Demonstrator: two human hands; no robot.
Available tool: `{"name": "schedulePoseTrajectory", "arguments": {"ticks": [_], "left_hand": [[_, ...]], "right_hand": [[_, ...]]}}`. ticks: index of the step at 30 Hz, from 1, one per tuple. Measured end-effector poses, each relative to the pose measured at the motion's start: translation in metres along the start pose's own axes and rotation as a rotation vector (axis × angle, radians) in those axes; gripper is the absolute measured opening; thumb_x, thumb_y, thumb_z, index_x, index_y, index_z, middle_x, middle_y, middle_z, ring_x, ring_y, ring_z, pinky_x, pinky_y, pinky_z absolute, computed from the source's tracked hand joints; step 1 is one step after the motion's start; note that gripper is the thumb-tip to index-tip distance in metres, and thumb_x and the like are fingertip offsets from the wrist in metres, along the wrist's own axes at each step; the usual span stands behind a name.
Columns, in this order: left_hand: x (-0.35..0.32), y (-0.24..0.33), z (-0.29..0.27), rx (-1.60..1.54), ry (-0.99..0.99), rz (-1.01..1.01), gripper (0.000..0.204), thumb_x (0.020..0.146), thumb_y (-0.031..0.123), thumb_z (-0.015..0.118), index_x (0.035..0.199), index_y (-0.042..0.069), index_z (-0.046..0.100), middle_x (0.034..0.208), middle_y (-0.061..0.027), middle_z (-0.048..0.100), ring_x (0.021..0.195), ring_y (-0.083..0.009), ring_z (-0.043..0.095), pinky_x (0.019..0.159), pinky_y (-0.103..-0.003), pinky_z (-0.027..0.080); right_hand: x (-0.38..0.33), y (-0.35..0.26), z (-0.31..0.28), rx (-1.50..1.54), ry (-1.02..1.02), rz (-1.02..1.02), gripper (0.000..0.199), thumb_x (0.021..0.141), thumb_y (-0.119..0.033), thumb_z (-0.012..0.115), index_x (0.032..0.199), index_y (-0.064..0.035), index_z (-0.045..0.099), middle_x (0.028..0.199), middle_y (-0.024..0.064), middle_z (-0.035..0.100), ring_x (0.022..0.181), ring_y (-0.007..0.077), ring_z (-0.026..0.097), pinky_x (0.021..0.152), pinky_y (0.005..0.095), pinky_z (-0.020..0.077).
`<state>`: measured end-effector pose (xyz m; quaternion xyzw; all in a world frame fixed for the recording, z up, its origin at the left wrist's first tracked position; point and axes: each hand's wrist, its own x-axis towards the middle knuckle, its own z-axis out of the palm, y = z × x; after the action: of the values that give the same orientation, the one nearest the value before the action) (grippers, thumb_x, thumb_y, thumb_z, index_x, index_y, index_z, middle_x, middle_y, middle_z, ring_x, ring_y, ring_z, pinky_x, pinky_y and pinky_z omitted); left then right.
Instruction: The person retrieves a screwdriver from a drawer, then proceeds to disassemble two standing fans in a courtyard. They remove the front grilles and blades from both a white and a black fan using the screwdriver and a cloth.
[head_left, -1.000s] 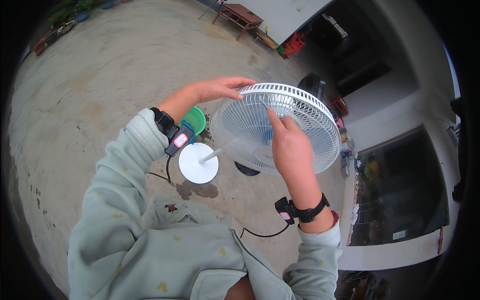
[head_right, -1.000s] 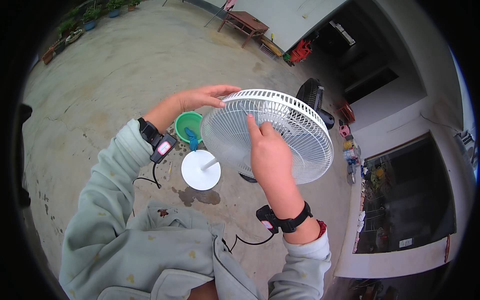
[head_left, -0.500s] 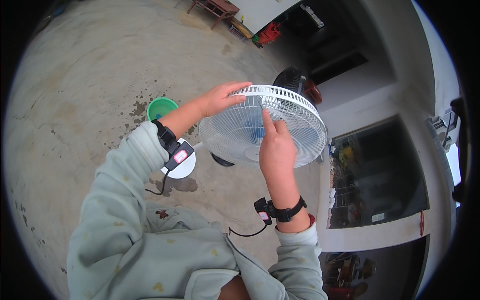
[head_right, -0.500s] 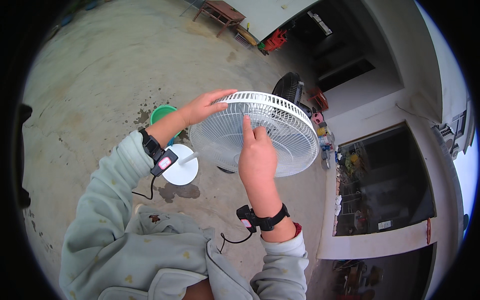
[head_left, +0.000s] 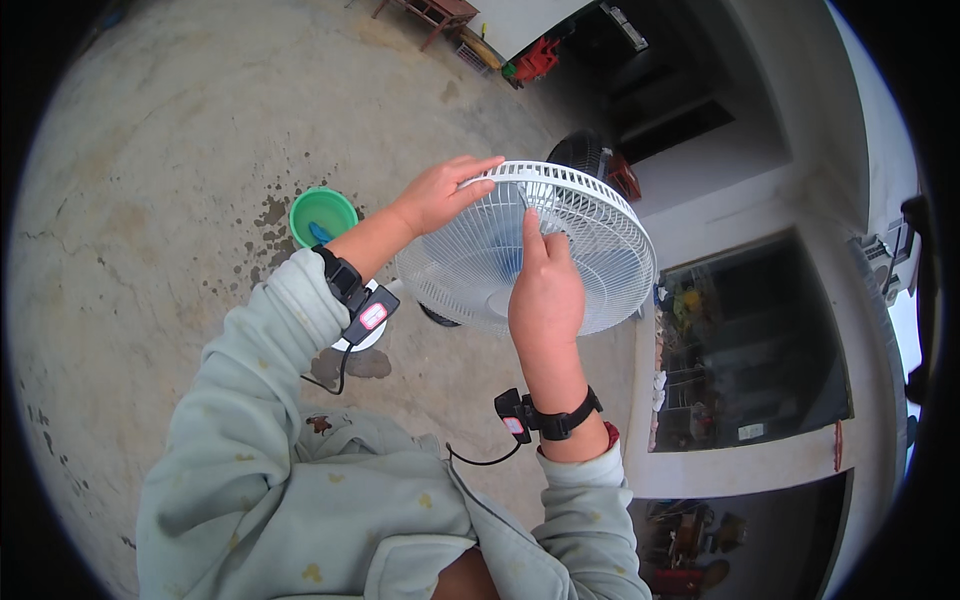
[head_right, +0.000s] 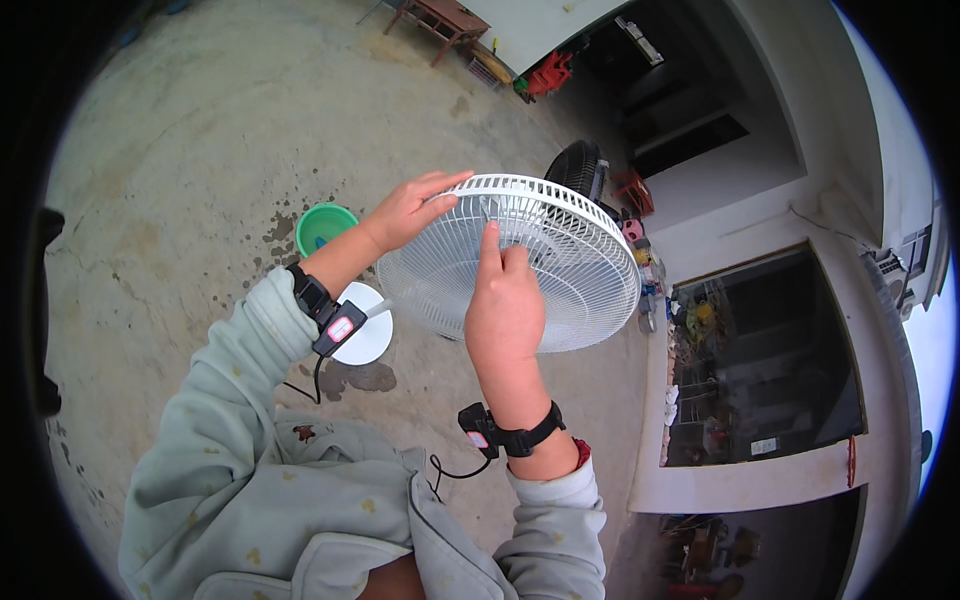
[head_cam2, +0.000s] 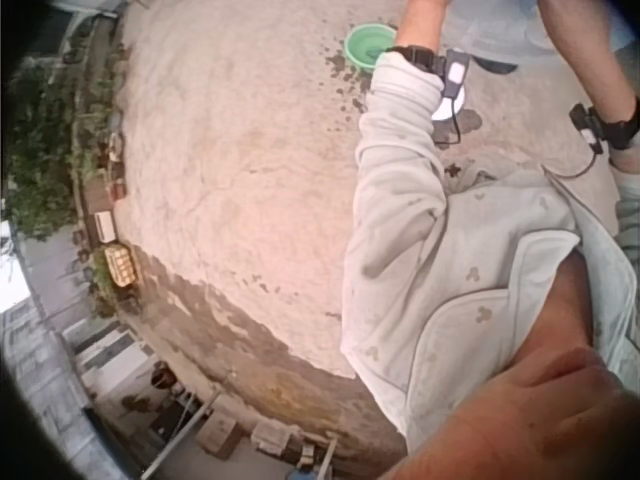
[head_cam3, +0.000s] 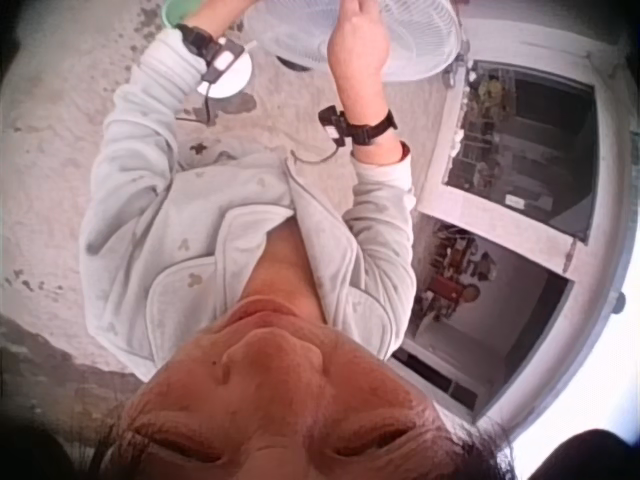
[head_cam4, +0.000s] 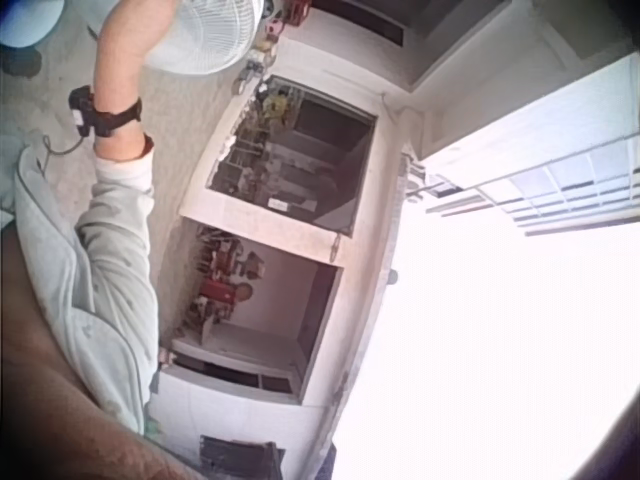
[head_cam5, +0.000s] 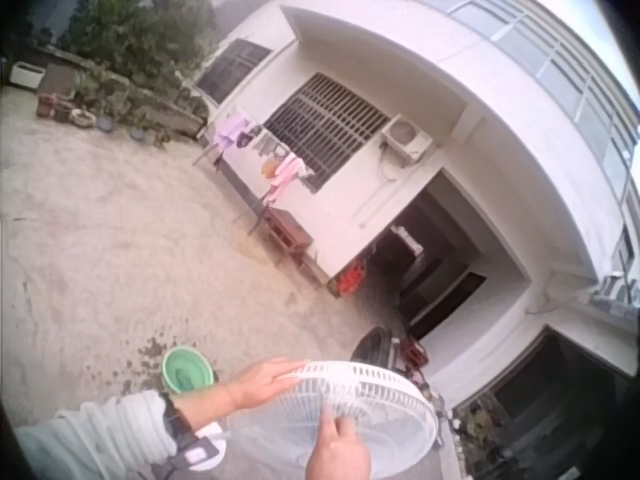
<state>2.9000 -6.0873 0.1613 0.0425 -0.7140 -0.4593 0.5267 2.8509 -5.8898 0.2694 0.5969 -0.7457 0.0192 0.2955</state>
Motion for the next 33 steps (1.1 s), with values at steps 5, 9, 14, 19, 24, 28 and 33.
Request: {"name": "schedulePoseTrajectory", "arguments": {"ticks": [5,9,14,19,24,28,33], "left_hand": [[-0.002,0.0,0.012,0.068,0.05,0.047,0.045,0.097,0.028,0.061,0.136,0.004,0.061,0.11,-0.0136,0.067,0.098,-0.0295,0.061,0.09,-0.036,0.049],[-0.002,-0.006,0.013,0.148,0.055,0.121,0.045,0.096,0.025,0.062,0.135,0.003,0.061,0.112,-0.0134,0.068,0.095,-0.0284,0.06,0.088,-0.036,0.049],[-0.003,-0.011,0.009,0.123,0.076,0.165,0.044,0.097,0.025,0.062,0.134,0.002,0.062,0.11,-0.0127,0.07,0.097,-0.0285,0.06,0.089,-0.036,0.048],[-0.005,-0.015,0.011,0.123,0.065,0.13,0.042,0.097,0.024,0.063,0.134,0.004,0.063,0.11,-0.0118,0.071,0.097,-0.0275,0.059,0.09,-0.036,0.048],[-0.004,-0.014,0.01,0.11,0.071,0.12,0.041,0.097,0.025,0.063,0.133,0.007,0.064,0.108,-0.0093,0.071,0.096,-0.0259,0.058,0.089,-0.036,0.048],[-0.002,-0.01,0.003,0.119,0.011,0.109,0.041,0.096,0.029,0.063,0.132,0.008,0.065,0.111,-0.0077,0.071,0.099,-0.0248,0.058,0.092,-0.036,0.046],[-0.002,-0.009,-0.002,0.018,-0.002,0.069,0.047,0.096,0.037,0.063,0.134,0.01,0.064,0.117,-0.0087,0.069,0.107,-0.0264,0.057,0.099,-0.037,0.044]], "right_hand": [[0.002,-0.003,0.004,-0.077,-0.021,0.063,0.059,0.079,0.007,0.062,0.137,-0.0028,0.058,0.098,0.0133,0.06,0.075,0.0286,0.067,0.063,0.0363,0.0546],[0.003,-0.004,0.002,-0.193,-0.071,0.0,0.061,0.079,0.003,0.064,0.139,0.0022,0.053,0.096,0.0134,0.058,0.073,0.0259,0.066,0.06,0.0344,0.0559],[0.023,-0.01,-0.014,-0.323,-0.203,-0.085,0.058,0.082,-0.001,0.066,0.138,0.0043,0.052,0.095,0.0131,0.059,0.074,0.0251,0.07,0.059,0.0312,0.0593],[0.057,-0.011,-0.044,-0.433,-0.406,-0.196,0.042,0.084,-0.003,0.066,0.125,0.0054,0.058,0.096,0.016,0.065,0.077,0.0269,0.074,0.062,0.0315,0.0605],[0.104,-0.002,-0.073,-0.32,-0.67,-0.296,0.039,0.091,0.001,0.06,0.129,-0.0028,0.065,0.105,0.0197,0.07,0.095,0.0336,0.07,0.081,0.0379,0.0573],[0.152,-0.006,-0.091,-0.262,-0.921,-0.251,0.037,0.092,0.003,0.057,0.125,-0.0066,0.072,0.094,0.0156,0.072,0.078,0.027,0.069,0.064,0.0361,0.0549],[0.204,-0.014,-0.096,-0.207,-1.279,-0.149,0.038,0.094,0.004,0.054,0.129,-0.0033,0.068,0.081,0.0105,0.067,0.049,0.0135,0.047,0.045,0.0257,0.0397]]}}
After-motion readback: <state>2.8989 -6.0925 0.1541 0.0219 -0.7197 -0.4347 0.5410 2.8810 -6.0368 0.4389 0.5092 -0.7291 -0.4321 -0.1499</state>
